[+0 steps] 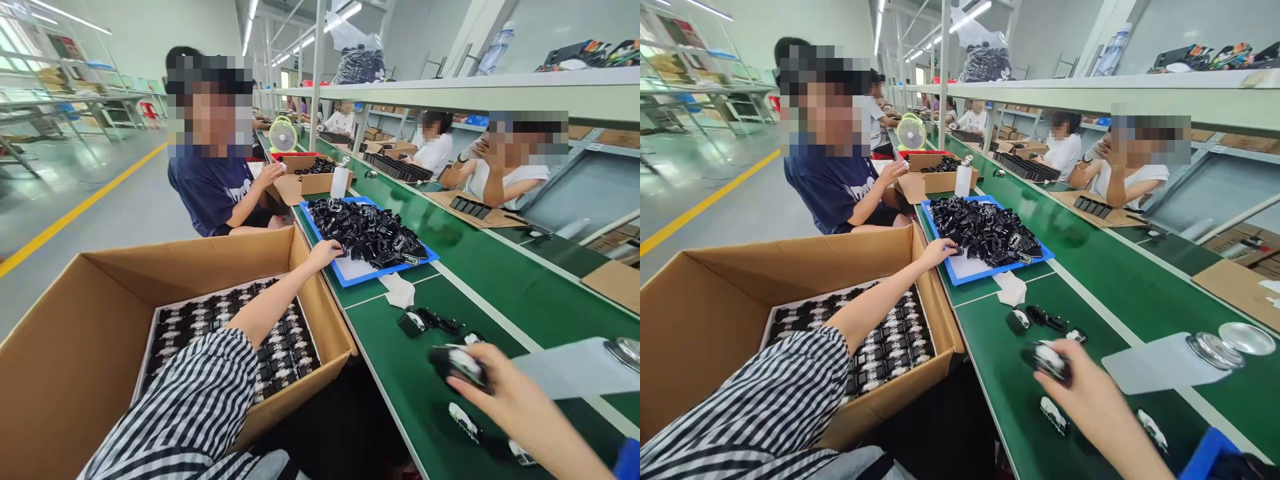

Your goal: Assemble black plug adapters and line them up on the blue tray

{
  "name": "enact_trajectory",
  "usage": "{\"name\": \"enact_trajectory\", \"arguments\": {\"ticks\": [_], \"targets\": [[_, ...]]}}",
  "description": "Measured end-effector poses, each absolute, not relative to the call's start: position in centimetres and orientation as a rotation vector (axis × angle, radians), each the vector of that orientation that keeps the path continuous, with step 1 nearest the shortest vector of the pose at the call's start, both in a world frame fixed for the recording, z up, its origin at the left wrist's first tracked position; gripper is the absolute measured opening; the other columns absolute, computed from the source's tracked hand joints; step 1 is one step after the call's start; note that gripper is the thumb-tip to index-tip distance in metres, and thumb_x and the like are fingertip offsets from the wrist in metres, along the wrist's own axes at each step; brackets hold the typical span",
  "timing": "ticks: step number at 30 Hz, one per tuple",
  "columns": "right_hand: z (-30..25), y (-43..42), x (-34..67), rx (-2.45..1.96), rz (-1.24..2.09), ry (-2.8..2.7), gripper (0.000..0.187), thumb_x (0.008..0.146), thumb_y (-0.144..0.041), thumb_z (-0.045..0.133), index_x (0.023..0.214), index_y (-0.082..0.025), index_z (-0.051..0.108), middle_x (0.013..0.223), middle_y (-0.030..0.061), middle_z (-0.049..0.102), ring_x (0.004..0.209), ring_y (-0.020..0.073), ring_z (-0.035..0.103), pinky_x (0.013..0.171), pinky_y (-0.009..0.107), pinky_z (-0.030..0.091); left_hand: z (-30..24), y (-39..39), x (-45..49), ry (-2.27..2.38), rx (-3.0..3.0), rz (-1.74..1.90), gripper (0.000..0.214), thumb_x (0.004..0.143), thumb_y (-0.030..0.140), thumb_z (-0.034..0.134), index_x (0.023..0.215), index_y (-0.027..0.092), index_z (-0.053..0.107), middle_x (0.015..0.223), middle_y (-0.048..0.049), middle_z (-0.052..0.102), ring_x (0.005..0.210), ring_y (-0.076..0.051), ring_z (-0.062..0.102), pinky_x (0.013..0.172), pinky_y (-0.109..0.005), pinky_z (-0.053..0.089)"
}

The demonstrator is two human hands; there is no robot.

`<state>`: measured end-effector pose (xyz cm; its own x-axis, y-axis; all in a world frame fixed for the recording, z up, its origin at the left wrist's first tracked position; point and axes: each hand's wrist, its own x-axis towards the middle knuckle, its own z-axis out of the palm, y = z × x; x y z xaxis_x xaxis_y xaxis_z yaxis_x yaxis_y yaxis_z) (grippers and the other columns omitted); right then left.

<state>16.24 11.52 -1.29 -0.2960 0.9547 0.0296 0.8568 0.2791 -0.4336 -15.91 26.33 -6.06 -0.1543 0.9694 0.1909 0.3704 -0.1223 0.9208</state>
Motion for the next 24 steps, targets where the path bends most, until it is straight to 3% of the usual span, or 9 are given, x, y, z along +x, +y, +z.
{"name": "enact_trajectory", "arguments": {"ticks": [3, 5, 11, 14, 17, 21, 24], "targets": [[-2.5, 12.3, 11.9, -1.637, 0.765, -2.33, 0.016, 0.063, -0.028, 0.047, 0.073, -0.024, 0.036, 0.062, -0.0034, 0.051, 0.053, 0.0174, 0.05, 0.049, 0.029, 0.042, -5.6, 25.5, -15.4, 1.431, 1.306, 1.311, 0.019, 0.075, 0.03, 0.041, 0.074, 0.012, 0.049, 0.071, -0.0055, 0.055, 0.077, -0.015, 0.054, 0.075, -0.032, 0.04], [-3.4, 12.9, 9.9, -1.642, 0.749, -2.359, 0.016, 0.063, -0.023, 0.046, 0.069, -0.022, 0.032, 0.062, -0.0037, 0.049, 0.054, 0.0167, 0.049, 0.05, 0.027, 0.04, -4.9, 24.4, -14.9, 1.328, 1.217, 1.294, 0.026, 0.08, 0.033, 0.032, 0.076, 0.012, 0.047, 0.068, -0.0051, 0.054, 0.072, -0.013, 0.055, 0.069, -0.029, 0.043], [-4.3, 13.7, 9.2, -1.726, 0.799, -2.357, 0.024, 0.063, -0.02, 0.054, 0.079, -0.019, 0.037, 0.069, 0.0006, 0.051, 0.063, 0.0188, 0.051, 0.055, 0.027, 0.038, -2.4, 20.6, -13.2, 0.839, 0.64, 1.197, 0.016, 0.072, 0.03, 0.049, 0.075, 0.014, 0.045, 0.056, 0.0018, 0.049, 0.059, -0.011, 0.056, 0.056, -0.022, 0.045], [-1.9, 13.7, 9.9, -1.701, 0.729, -2.325, 0.032, 0.063, -0.021, 0.056, 0.092, -0.017, 0.043, 0.065, 0.0008, 0.05, 0.06, 0.0185, 0.05, 0.055, 0.028, 0.038, -1.4, 19.1, -12.2, 0.795, 0.819, 1.138, 0.022, 0.066, 0.028, 0.055, 0.081, 0.017, 0.044, 0.06, 0.0039, 0.049, 0.056, -0.011, 0.057, 0.049, -0.02, 0.043], [1.3, 13.8, 10.2, -1.628, 0.747, -2.079, 0.027, 0.072, -0.027, 0.047, 0.097, -0.016, 0.047, 0.062, 0.0004, 0.051, 0.06, 0.0171, 0.051, 0.057, 0.028, 0.038, -0.7, 18.0, -10.7, 0.799, 1.178, 1.089, 0.032, 0.06, 0.025, 0.06, 0.087, 0.017, 0.044, 0.068, 0.0039, 0.052, 0.058, -0.009, 0.056, 0.048, -0.018, 0.04], [3.2, 13.9, 10.0, -1.475, 0.952, -1.946, 0.037, 0.073, -0.028, 0.047, 0.108, -0.016, 0.043, 0.066, 0.0002, 0.056, 0.065, 0.0161, 0.052, 0.056, 0.026, 0.04, -0.3, 16.7, -8.6, 0.82, 1.65, 1.108, 0.027, 0.06, 0.019, 0.058, 0.085, 0.015, 0.048, 0.076, 0.0019, 0.056, 0.065, -0.007, 0.052, 0.061, -0.019, 0.041], [2.8, 13.7, 9.8, -1.396, 0.874, -2.077, 0.042, 0.069, -0.023, 0.054, 0.109, -0.017, 0.043, 0.075, 0.0005, 0.057, 0.068, 0.0155, 0.053, 0.061, 0.026, 0.041, -0.2, 15.9, -7.5, 0.844, 1.923, 1.101, 0.018, 0.064, 0.019, 0.055, 0.081, 0.015, 0.053, 0.083, 0.0004, 0.057, 0.073, -0.009, 0.052, 0.068, -0.022, 0.041]]}}
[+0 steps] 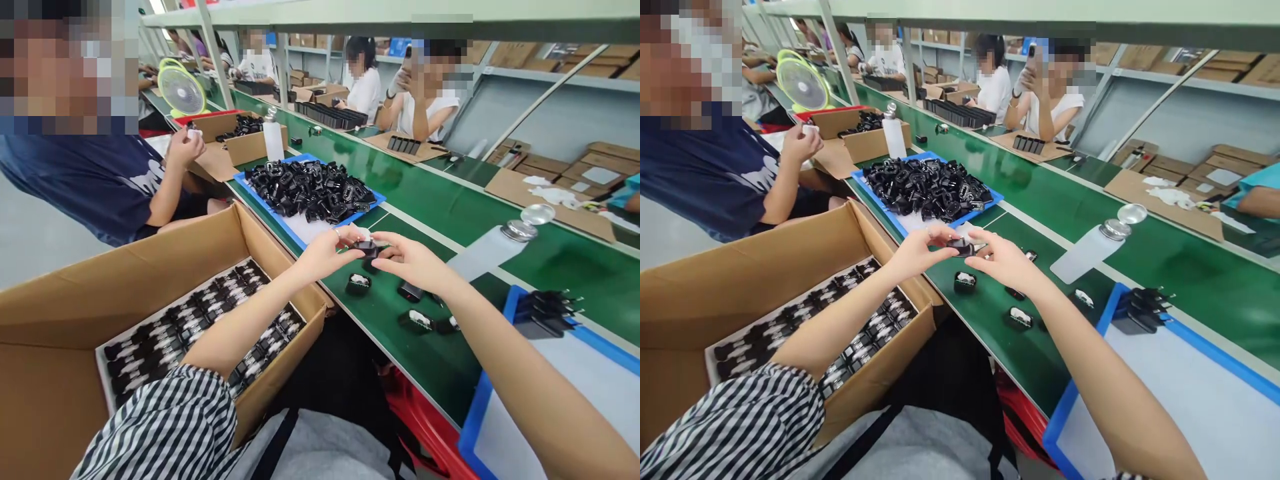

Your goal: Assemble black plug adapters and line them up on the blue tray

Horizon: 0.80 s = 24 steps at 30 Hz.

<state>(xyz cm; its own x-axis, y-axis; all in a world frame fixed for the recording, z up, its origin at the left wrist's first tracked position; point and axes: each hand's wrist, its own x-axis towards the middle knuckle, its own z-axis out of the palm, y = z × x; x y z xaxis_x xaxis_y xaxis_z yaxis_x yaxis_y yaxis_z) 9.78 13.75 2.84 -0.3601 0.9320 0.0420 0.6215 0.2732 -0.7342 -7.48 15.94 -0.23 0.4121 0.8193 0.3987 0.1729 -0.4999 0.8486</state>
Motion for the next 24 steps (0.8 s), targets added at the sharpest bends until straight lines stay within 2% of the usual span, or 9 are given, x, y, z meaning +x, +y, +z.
{"name": "enact_trajectory", "arguments": {"ticks": [3, 5, 7, 10, 12, 15, 18, 24], "targets": [[2.1, 13.4, 9.3, -1.4, 0.623, -2.228, 0.031, 0.068, -0.019, 0.057, 0.098, -0.018, 0.052, 0.079, -0.0003, 0.057, 0.066, 0.014, 0.052, 0.061, 0.024, 0.039, -0.6, 15.5, -6.9, 0.879, 2.084, 1.087, 0.017, 0.066, 0.021, 0.054, 0.082, 0.017, 0.055, 0.082, 0.0005, 0.058, 0.077, -0.01, 0.052, 0.069, -0.023, 0.041], [1.6, 13.2, 9.1, -1.475, 0.484, -2.305, 0.025, 0.069, -0.019, 0.058, 0.093, -0.018, 0.054, 0.073, -0.001, 0.057, 0.062, 0.0142, 0.052, 0.056, 0.023, 0.038, -1.2, 15.5, -6.7, 0.902, 2.129, 1.075, 0.017, 0.067, 0.022, 0.053, 0.084, 0.018, 0.055, 0.084, 0.0001, 0.057, 0.079, -0.011, 0.052, 0.07, -0.023, 0.041], [1.1, 13.2, 9.2, -1.581, 0.399, -2.342, 0.02, 0.07, -0.02, 0.057, 0.09, -0.017, 0.054, 0.067, -0.0007, 0.057, 0.061, 0.0155, 0.052, 0.053, 0.023, 0.036, -2.1, 15.6, -6.6, 0.945, 2.143, 1.046, 0.027, 0.066, 0.025, 0.055, 0.091, 0.017, 0.052, 0.091, -0.002, 0.055, 0.081, -0.012, 0.052, 0.072, -0.024, 0.041], [0.3, 13.3, 10.1, -1.719, 0.447, -2.223, 0.02, 0.072, -0.022, 0.055, 0.092, -0.016, 0.053, 0.069, 0.0004, 0.058, 0.064, 0.0168, 0.054, 0.053, 0.023, 0.037, -3.8, 15.9, -6.6, 0.968, 2.293, 0.875, 0.052, 0.059, 0.034, 0.061, 0.104, 0.015, 0.045, 0.103, -0.0074, 0.049, 0.089, -0.016, 0.049, 0.077, -0.028, 0.04], [-0.2, 13.5, 11.0, -1.771, 0.608, -2.051, 0.022, 0.073, -0.021, 0.055, 0.094, -0.015, 0.053, 0.069, 0.0005, 0.059, 0.066, 0.0161, 0.055, 0.056, 0.022, 0.038, -4.9, 16.1, -6.5, 0.921, 2.47, 0.678, 0.059, 0.058, 0.038, 0.061, 0.11, 0.016, 0.041, 0.104, -0.0087, 0.047, 0.093, -0.019, 0.047, 0.077, -0.03, 0.039], [-0.7, 13.5, 12.1, -1.801, 0.793, -1.889, 0.018, 0.074, -0.021, 0.054, 0.09, -0.014, 0.053, 0.069, 0.0009, 0.059, 0.065, 0.0157, 0.056, 0.057, 0.022, 0.04, -6.0, 16.4, -6.2, 0.849, 2.65, 0.467, 0.052, 0.067, 0.035, 0.053, 0.115, 0.02, 0.038, 0.095, -0.0067, 0.049, 0.084, -0.017, 0.049, 0.07, -0.028, 0.04], [-1.1, 13.2, 12.7, -1.788, 0.844, -1.845, 0.018, 0.074, -0.021, 0.053, 0.091, -0.014, 0.052, 0.069, 0.0009, 0.059, 0.065, 0.0163, 0.056, 0.058, 0.023, 0.04, -6.6, 16.7, -6.0, 0.776, 2.729, 0.449, 0.038, 0.072, 0.032, 0.047, 0.108, 0.02, 0.046, 0.089, -0.0054, 0.05, 0.078, -0.015, 0.05, 0.068, -0.025, 0.04], [-2.6, 13.0, 12.9, -1.762, 0.89, -1.805, 0.029, 0.073, -0.019, 0.053, 0.101, -0.016, 0.046, 0.074, 0.0005, 0.059, 0.07, 0.016, 0.056, 0.063, 0.025, 0.041, -7.1, 16.5, -6.1, 0.829, 2.549, 0.579, 0.034, 0.067, 0.034, 0.054, 0.095, 0.015, 0.053, 0.093, -0.0056, 0.054, 0.088, -0.015, 0.05, 0.077, -0.025, 0.039]]}}
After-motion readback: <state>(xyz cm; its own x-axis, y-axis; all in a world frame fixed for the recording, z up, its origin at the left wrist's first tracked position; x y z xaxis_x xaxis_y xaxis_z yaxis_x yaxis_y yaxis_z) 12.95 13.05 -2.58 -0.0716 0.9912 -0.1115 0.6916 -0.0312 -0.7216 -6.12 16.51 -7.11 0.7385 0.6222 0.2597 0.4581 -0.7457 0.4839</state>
